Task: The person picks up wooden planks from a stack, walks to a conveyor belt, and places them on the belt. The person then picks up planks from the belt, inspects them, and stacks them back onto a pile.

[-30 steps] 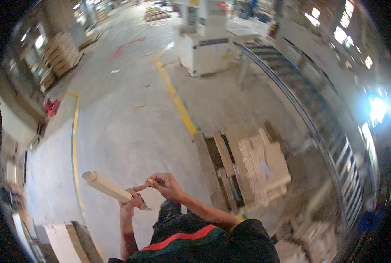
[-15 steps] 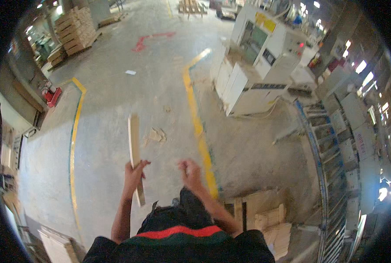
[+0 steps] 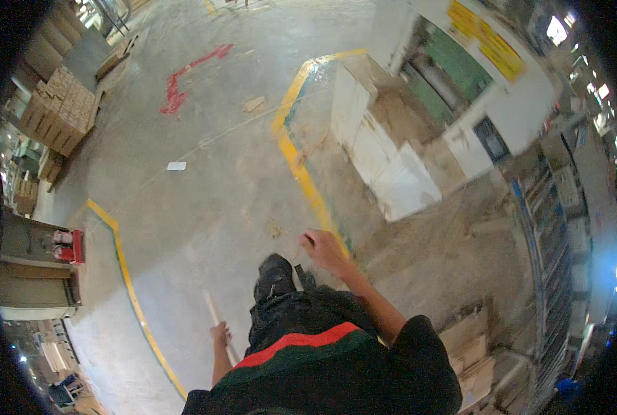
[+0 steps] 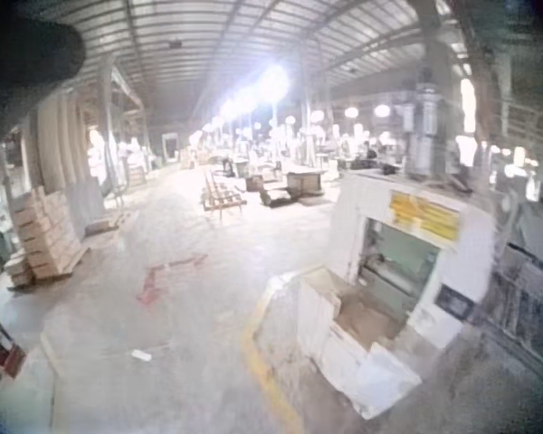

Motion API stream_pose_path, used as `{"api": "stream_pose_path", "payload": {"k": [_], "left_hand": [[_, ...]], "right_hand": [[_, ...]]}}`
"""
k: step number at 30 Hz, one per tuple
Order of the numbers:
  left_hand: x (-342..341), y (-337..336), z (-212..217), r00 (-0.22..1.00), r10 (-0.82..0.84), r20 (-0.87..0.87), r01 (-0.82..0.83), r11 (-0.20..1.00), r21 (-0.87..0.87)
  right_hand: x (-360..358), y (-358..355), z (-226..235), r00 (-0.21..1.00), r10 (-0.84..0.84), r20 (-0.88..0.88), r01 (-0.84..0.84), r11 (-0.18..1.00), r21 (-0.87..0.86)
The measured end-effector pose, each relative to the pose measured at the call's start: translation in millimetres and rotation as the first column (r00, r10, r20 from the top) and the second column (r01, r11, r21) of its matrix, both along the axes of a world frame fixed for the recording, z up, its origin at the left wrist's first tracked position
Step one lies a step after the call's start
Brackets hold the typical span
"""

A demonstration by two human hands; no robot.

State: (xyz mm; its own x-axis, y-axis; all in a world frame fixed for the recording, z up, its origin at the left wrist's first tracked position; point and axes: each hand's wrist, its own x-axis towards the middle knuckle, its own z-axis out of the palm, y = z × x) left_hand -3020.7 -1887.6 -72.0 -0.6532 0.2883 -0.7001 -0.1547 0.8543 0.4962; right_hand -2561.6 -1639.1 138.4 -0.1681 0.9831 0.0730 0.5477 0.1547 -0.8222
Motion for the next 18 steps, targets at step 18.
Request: {"api": "stream_pose_path", "payload": {"k": [18], "left_hand": [[41.5, 1169.8, 58.2, 0.793, -0.556, -0.250, 0.608, 0.685, 0.403]], "right_hand": [[71.5, 815.0, -16.0, 0.909, -0.333, -0.251, 0.246, 0.914, -0.323]]}}
